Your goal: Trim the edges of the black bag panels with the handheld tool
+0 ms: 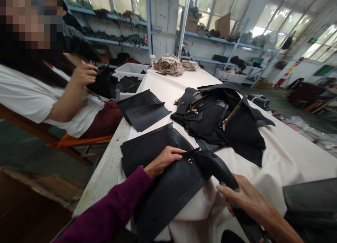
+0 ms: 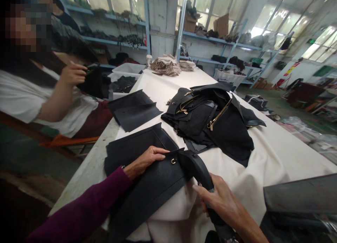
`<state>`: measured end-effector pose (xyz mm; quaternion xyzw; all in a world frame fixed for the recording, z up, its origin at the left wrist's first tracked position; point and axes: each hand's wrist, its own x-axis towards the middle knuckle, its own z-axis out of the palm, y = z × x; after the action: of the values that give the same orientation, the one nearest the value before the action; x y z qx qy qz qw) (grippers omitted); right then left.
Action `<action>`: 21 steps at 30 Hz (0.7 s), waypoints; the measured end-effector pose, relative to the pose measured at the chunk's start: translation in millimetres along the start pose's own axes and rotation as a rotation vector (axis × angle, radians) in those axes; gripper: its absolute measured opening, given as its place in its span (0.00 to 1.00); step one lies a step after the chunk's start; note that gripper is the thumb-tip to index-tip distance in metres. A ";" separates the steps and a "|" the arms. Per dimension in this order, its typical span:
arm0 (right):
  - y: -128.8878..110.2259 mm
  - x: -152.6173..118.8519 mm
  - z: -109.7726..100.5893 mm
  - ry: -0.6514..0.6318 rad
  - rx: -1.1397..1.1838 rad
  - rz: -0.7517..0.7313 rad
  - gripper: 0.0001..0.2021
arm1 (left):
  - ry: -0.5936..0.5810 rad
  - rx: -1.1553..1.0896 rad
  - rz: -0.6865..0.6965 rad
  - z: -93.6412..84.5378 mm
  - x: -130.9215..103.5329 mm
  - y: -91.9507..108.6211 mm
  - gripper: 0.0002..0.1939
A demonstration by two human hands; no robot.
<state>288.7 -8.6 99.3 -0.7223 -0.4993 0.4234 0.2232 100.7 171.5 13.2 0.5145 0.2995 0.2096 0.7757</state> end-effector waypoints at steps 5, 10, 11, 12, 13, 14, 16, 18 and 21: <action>-15.9 18.6 -6.5 0.051 0.007 -0.022 0.17 | -0.037 0.033 0.007 1.2 -0.7 -0.4 0.20; -23.3 27.9 -17.1 0.116 0.025 -0.038 0.15 | -0.048 0.075 -0.017 3.1 -0.8 -1.7 0.20; -23.0 26.2 -20.0 0.132 0.025 -0.041 0.15 | -0.043 0.092 -0.010 2.8 -0.3 -2.9 0.20; -22.3 22.8 -23.1 0.146 0.019 -0.039 0.15 | -0.040 0.112 0.001 2.4 0.3 -4.5 0.20; -20.9 17.9 -26.1 0.155 0.009 -0.031 0.15 | -0.041 0.132 0.016 1.9 1.0 -6.3 0.20; -19.0 11.6 -28.9 0.153 -0.002 -0.022 0.16 | -0.042 0.154 0.032 1.4 1.6 -8.0 0.20; -13.5 -3.9 -32.7 0.134 -0.038 -0.001 0.18 | -0.037 0.207 0.056 0.6 2.3 -10.6 0.20; -6.1 -21.5 -33.1 0.108 -0.070 0.020 0.20 | -0.032 0.266 0.072 0.1 2.6 -11.7 0.20; 6.7 -46.9 -26.6 0.071 -0.102 0.031 0.22 | -0.016 0.365 0.113 0.2 3.0 -11.1 0.19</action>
<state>307.8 -51.2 127.0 -0.7548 -0.5008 0.3751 0.1972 103.3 169.0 2.2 0.6644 0.2969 0.1910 0.6587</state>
